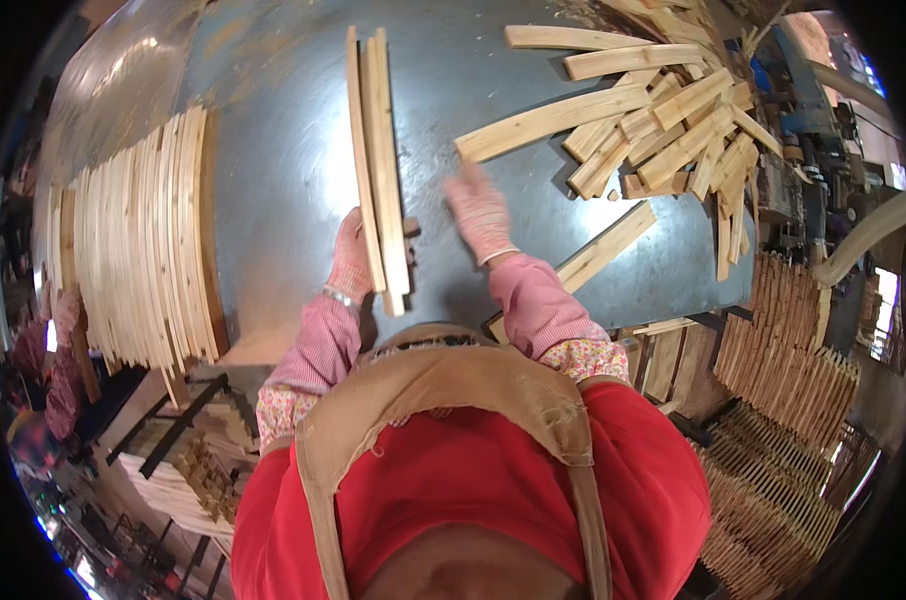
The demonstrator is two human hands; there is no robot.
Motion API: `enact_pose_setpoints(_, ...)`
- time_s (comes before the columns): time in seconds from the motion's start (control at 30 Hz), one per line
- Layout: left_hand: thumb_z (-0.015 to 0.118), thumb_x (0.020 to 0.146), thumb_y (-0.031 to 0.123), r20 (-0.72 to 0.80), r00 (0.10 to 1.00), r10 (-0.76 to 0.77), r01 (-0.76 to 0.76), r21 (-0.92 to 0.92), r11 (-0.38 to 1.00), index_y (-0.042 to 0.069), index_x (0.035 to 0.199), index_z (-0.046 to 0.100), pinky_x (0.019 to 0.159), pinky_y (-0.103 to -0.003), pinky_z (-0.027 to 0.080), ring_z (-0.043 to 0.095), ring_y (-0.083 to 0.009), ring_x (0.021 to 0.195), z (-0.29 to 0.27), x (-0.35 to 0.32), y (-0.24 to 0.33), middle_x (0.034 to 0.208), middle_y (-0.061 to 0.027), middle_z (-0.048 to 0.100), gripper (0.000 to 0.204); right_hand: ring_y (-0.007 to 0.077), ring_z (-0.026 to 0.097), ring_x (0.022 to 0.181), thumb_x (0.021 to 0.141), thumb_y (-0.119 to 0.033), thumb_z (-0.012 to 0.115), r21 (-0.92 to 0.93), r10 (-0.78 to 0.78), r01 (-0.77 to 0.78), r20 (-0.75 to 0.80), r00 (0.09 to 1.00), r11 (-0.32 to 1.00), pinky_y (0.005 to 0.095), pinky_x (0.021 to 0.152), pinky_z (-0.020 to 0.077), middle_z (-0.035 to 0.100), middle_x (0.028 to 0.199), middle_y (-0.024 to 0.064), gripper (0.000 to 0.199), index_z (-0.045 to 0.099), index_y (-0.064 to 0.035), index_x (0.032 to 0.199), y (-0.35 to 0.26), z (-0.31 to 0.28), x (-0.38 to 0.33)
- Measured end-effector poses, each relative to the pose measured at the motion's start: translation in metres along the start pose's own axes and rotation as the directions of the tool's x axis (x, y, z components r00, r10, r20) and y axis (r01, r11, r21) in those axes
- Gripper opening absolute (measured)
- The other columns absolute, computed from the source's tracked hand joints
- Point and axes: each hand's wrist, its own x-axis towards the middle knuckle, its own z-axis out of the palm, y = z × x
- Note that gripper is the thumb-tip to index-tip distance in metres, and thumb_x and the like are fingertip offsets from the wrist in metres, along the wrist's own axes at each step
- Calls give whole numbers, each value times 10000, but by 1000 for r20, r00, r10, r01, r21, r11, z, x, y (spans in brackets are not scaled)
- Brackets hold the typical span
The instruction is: The person picks up thin wooden planks from a pile on a metal table and stacks them neatly. They repeatedly gather planks, align them, and place them into a growing stack, occasionally adjusting the pile to maintain order.
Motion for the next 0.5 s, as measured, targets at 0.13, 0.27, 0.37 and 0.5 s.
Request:
enact_pose_setpoints(0.13, 465, 920, 896, 193, 973, -122, 141, -88, 986, 117, 1347, 638, 665, -545, 664, 763, -395, 722, 0, 12, 10, 1061, -292, 765, 905, 389, 549, 1422, 943, -440, 737, 325, 295, -110, -602, 742, 939, 382, 1177, 402, 545, 1563, 285, 905, 388, 75, 1601, 53, -58, 78)
enact_pose_setpoints(0.27, 475, 899, 921, 26, 993, -115, 110, 148, 983, 108, 1342, 673, 588, -477, 652, 737, -322, 628, 26, 31, 18, 869, -235, 765, 946, 409, 689, 1206, 874, -363, 743, 369, 331, -45, -765, 553, 928, 403, 1064, 497, 726, 1245, 305, 665, 649, 110, 1332, 118, -94, 160)
enact_pose_setpoints(0.37, 504, 884, 927, 27, 992, -127, 120, 184, 976, 64, 1392, 636, 592, -495, 662, 749, -340, 641, 5, 31, 34, 888, -228, 752, 1011, 435, 705, 1146, 877, -307, 730, 342, 296, -85, -631, 717, 936, 434, 1022, 527, 749, 1183, 264, 504, 662, 5, 1267, 61, -78, 132)
enact_pose_setpoints(0.5, 545, 870, 917, -64, 990, -129, 139, 206, 969, 80, 1330, 680, 851, -581, 645, 756, -371, 915, 5, 34, 32, 1077, -208, 763, 964, 356, 747, 1061, 901, -294, 749, 329, 235, -62, -518, 822, 942, 421, 967, 553, 772, 1076, 221, 494, 666, 47, 1249, 41, -46, 71)
